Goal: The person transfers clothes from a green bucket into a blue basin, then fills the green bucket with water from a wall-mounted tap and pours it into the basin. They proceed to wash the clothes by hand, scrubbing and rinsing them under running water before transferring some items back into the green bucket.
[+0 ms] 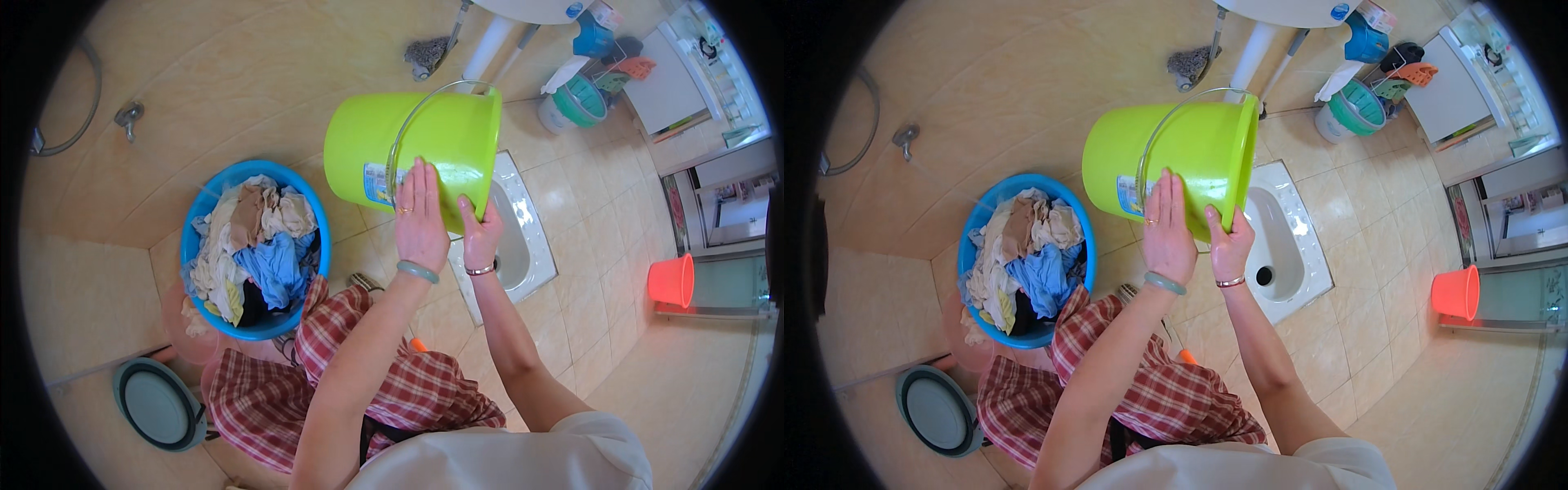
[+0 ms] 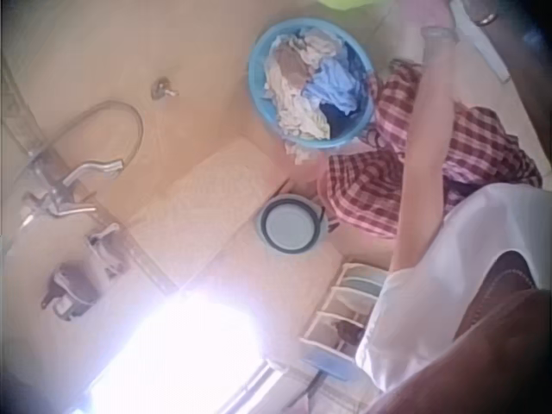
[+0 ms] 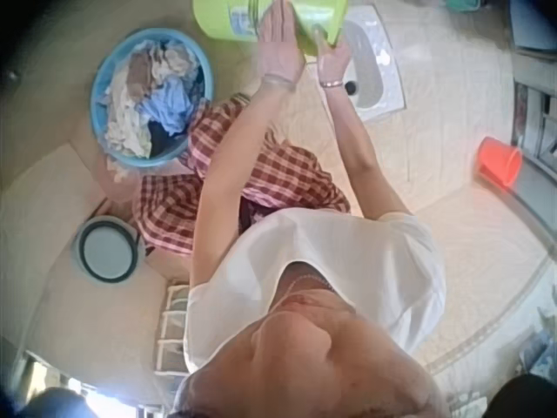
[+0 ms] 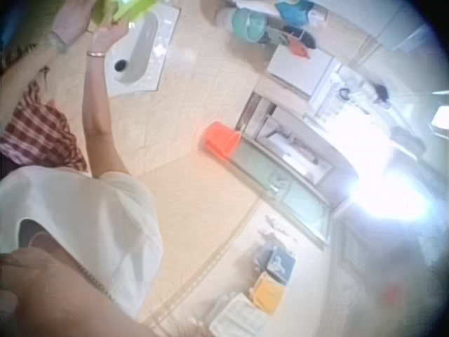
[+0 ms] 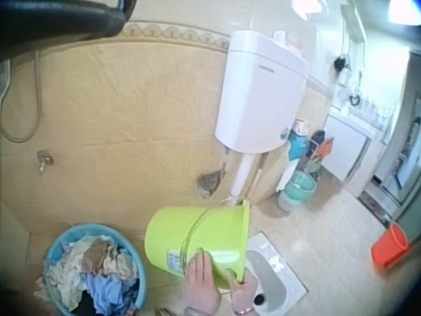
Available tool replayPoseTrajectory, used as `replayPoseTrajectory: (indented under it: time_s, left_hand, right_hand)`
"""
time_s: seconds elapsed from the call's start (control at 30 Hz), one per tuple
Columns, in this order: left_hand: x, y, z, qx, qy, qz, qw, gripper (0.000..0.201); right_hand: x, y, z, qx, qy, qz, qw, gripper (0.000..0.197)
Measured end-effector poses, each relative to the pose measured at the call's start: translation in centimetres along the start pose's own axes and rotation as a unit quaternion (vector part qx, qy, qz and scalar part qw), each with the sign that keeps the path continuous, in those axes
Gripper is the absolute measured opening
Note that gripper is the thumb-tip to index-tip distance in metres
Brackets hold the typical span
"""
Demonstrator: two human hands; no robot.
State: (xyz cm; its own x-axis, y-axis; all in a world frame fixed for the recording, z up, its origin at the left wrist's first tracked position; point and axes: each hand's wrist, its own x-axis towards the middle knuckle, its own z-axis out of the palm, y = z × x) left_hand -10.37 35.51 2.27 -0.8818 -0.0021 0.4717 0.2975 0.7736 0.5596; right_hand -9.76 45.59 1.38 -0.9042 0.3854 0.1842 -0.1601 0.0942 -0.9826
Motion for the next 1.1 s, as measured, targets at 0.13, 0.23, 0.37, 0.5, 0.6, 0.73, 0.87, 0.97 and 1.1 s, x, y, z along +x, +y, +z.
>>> replayPoseTrajectory:
  time_s: [0.13,0.23,0.37,0.5,0.6,0.73,0.87,0.97,1.1]
  left_hand:
    - [0.8,-0.5,-0.8,-0.018,-0.011,-0.029,0.999,0.063]
    - [0.3,-0.2,-0.9,-0.058,-0.044,-0.026,0.997,0.065]
    - [-0.2,-0.3,-1.7,-0.139,-0.01,-0.029,0.99,0.062]
    - [2.0,-2.4,-1.8,-0.045,0.175,-0.177,0.967,0.046]
    - [1.9,-2.4,-2.7,-0.229,0.029,-0.227,0.946,0.039]
    - [0.4,1.1,-2.9,-0.213,-0.028,-0.059,0.975,0.032]
    - [0.8,0.4,-4.1,-0.04,-0.049,0.106,0.992,0.052]
    - [1.7,0.3,-5.5,-0.061,-0.08,0.122,0.987,0.062]
    - [2.9,-0.3,-7.1,-0.025,-0.079,0.143,0.986,0.066]
  right_hand:
    - [-0.8,-0.4,-0.3,-0.059,-0.002,-0.013,0.998,0.021]
    - [-0.5,0.0,-0.3,-0.035,0.009,-0.018,0.999,0.021]
    - [0.3,0.3,-1.0,0.008,0.024,0.005,1.0,0.021]
    - [-0.5,0.6,-1.3,-0.011,0.015,-0.002,1.0,0.023]
    - [-0.9,0.4,-1.2,-0.038,0.004,-0.009,0.999,0.024]
    - [-0.9,0.5,-1.0,0.024,0.014,0.015,0.999,0.02]
    - [-1.2,0.3,-2.2,0.1,0.013,0.055,0.993,0.019]
    - [-1.0,-1.5,-2.7,0.166,0.003,0.066,0.984,0.019]
    - [-1.1,-1.7,-4.1,0.18,-0.029,0.077,0.98,0.022]
